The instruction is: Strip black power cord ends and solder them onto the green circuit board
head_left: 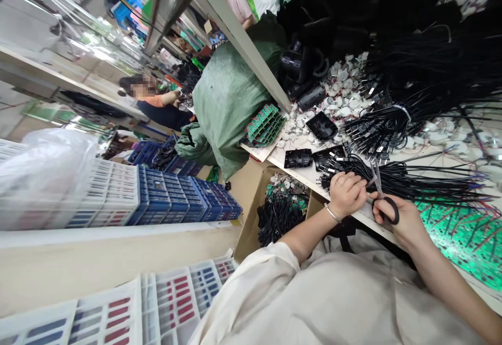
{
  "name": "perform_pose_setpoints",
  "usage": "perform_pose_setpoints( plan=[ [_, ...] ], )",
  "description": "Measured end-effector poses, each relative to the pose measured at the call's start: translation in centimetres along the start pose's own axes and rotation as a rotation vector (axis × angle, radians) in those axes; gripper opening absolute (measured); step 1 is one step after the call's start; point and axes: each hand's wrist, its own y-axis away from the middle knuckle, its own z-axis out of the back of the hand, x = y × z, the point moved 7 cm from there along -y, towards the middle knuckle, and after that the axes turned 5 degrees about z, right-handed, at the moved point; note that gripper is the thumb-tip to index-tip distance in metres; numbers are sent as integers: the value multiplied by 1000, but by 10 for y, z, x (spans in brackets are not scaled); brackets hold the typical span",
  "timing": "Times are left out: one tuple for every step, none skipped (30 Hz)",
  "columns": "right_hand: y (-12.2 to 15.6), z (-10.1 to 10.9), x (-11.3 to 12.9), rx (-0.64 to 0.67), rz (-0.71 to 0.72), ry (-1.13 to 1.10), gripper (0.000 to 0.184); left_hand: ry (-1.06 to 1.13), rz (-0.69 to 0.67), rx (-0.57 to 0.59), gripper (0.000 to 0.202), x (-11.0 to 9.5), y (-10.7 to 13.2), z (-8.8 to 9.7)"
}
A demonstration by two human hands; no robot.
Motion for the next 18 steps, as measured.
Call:
perform_pose_setpoints(
  plan=[
    [0,0,1,1,-5,0,27,-7,-7,-3,16,0,-1,0],
    [1,2,2,-10,-10,4,26,-9,-12,-2,15,1,-1,-1],
    [2,4,4,-20,-13,13,25,-3,-13,3,15,2,-1,-1],
    [5,5,7,-29,-16,22,24,10,-10,12,15,3,-1,-1],
    [8,7,10,-42,-14,22,24,31,0,25,15,4,0,-2],
    [10,6,13,-12,-14,32,25,59,18,41,16,6,0,-4],
    [13,6,15,3,-18,13,25,90,44,59,17,9,2,-6],
    [14,4,16,30,-30,-22,24,126,73,78,19,12,3,-10],
    [13,5,17,39,-31,-37,24,156,103,94,20,14,4,-14],
    [10,5,16,45,-29,-31,23,153,132,114,20,16,4,-18],
    [6,6,17,49,-7,-17,23,124,153,132,22,16,4,-22],
    [1,6,17,57,20,-1,22,89,167,144,23,15,3,-23],
    [-4,5,16,77,37,7,22,49,176,153,25,12,1,-23],
    [-11,3,15,102,49,12,22,15,187,160,27,10,-2,-22],
    [-17,0,14,129,51,15,22,-4,203,168,29,7,-6,-20],
    [-22,-3,13,155,45,19,23,-16,228,184,30,6,-11,-17],
    [-27,-6,13,174,38,26,23,-20,264,210,30,6,-15,-16],
    [-31,-8,13,187,33,35,23,-19,305,239,29,6,-19,-14]
  ],
)
